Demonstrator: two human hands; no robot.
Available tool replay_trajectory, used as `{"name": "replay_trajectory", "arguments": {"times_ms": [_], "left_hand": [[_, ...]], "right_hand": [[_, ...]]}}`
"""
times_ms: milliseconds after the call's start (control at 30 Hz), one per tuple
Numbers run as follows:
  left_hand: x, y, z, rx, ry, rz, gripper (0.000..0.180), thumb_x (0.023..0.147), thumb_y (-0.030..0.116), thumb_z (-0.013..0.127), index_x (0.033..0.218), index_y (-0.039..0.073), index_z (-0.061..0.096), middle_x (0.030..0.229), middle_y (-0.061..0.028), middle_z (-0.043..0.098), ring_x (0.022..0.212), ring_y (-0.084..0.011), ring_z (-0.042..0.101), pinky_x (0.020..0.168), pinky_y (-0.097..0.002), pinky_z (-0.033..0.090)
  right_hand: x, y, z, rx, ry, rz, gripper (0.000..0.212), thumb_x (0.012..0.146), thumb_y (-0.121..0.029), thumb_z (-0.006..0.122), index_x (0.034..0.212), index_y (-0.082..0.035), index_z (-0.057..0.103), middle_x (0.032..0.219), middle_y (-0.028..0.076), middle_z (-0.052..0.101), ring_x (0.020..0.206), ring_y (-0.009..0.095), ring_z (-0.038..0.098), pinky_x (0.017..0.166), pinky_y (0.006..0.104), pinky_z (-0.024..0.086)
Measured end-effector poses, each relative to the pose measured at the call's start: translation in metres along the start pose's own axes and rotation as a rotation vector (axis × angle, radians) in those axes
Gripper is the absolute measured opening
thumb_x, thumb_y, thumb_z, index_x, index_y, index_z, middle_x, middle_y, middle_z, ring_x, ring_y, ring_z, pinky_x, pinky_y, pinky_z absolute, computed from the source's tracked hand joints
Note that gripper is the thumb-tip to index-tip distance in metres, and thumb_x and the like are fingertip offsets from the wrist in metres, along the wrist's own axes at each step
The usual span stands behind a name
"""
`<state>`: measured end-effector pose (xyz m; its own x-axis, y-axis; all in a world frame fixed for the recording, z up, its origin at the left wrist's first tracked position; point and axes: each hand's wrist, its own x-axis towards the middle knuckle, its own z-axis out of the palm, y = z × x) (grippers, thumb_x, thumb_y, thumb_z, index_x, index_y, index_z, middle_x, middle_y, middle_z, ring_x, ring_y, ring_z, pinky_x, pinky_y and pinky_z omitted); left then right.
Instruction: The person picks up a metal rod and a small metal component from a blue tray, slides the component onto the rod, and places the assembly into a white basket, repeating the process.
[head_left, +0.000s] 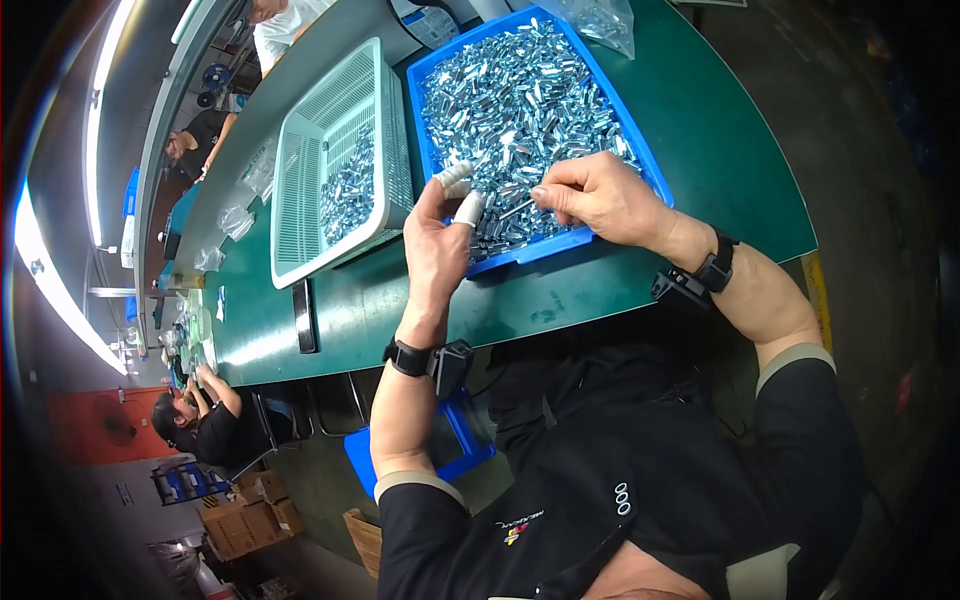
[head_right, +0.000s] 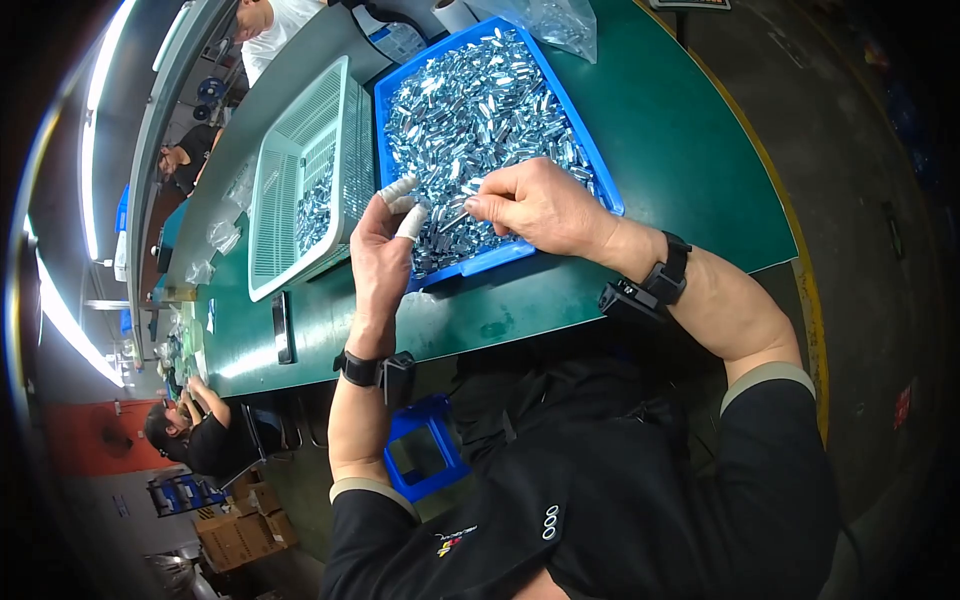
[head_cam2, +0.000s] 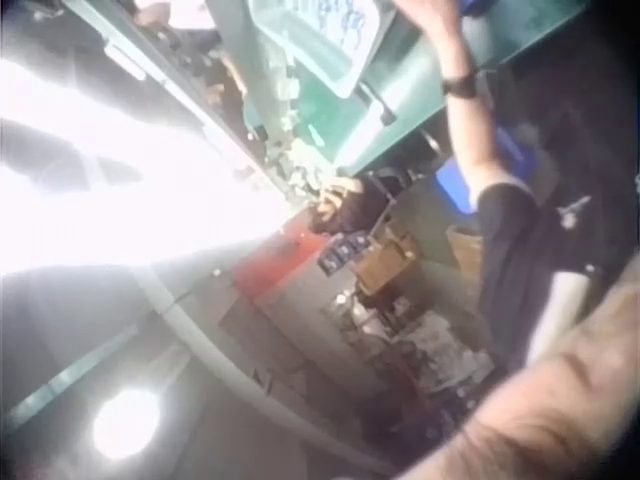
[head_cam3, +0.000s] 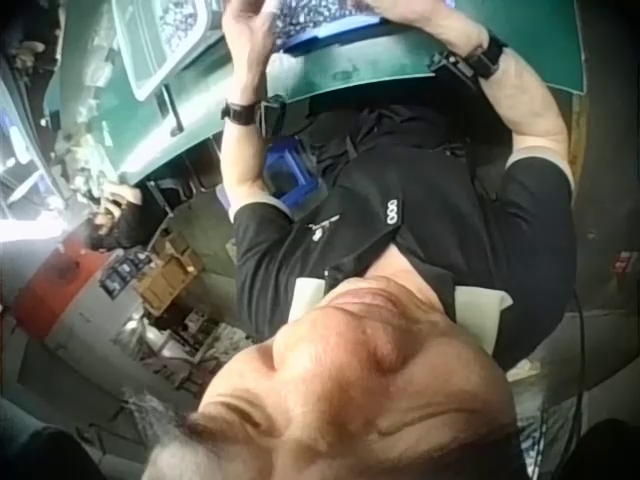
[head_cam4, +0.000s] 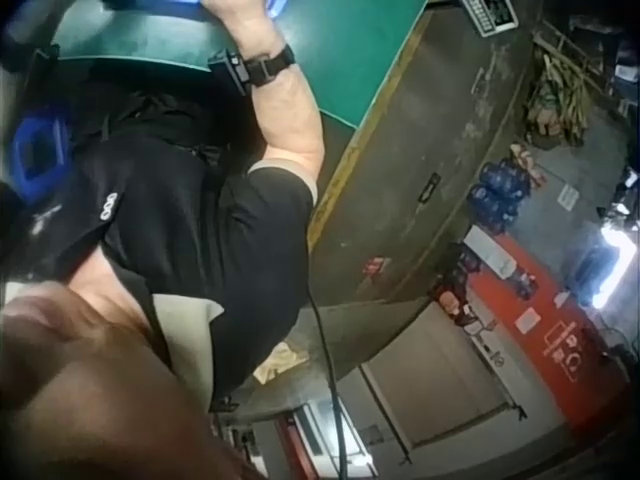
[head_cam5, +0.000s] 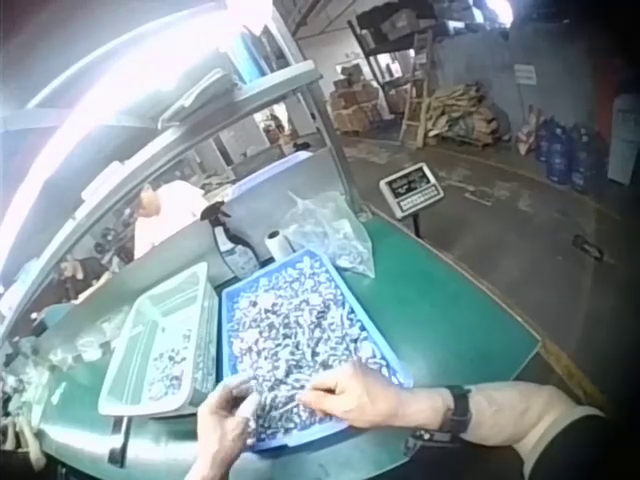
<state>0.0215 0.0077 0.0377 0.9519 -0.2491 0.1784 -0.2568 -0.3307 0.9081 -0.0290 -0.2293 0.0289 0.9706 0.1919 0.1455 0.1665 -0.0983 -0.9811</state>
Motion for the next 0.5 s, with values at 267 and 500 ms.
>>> {"name": "replay_trajectory", "arguments": {"times_ms": [267,500], "left_hand": [[-0.012,0.006,0.023,-0.687,-0.063,-0.248,0.025,0.095,0.006,0.07,0.118,0.003,0.063,0.107,-0.0101,0.073,0.102,-0.0186,0.07,0.089,-0.0278,0.056],[-0.014,0.001,0.023,-0.751,-0.043,-0.236,0.019,0.096,0.006,0.069,0.114,0.004,0.061,0.11,-0.0152,0.073,0.098,-0.0227,0.073,0.089,-0.0313,0.059]], "right_hand": [[0.001,0.004,-0.002,-0.03,0.105,-0.074,0.025,0.1,-0.022,0.065,0.092,0.0,0.072,0.07,0.002,0.066,0.062,0.007,0.056,0.058,0.0245,0.046],[-0.003,-0.002,-0.002,-0.03,0.231,-0.148,0.026,0.101,-0.022,0.065,0.091,0.001,0.072,0.068,0.002,0.065,0.061,0.006,0.057,0.055,0.024,0.045]]}}
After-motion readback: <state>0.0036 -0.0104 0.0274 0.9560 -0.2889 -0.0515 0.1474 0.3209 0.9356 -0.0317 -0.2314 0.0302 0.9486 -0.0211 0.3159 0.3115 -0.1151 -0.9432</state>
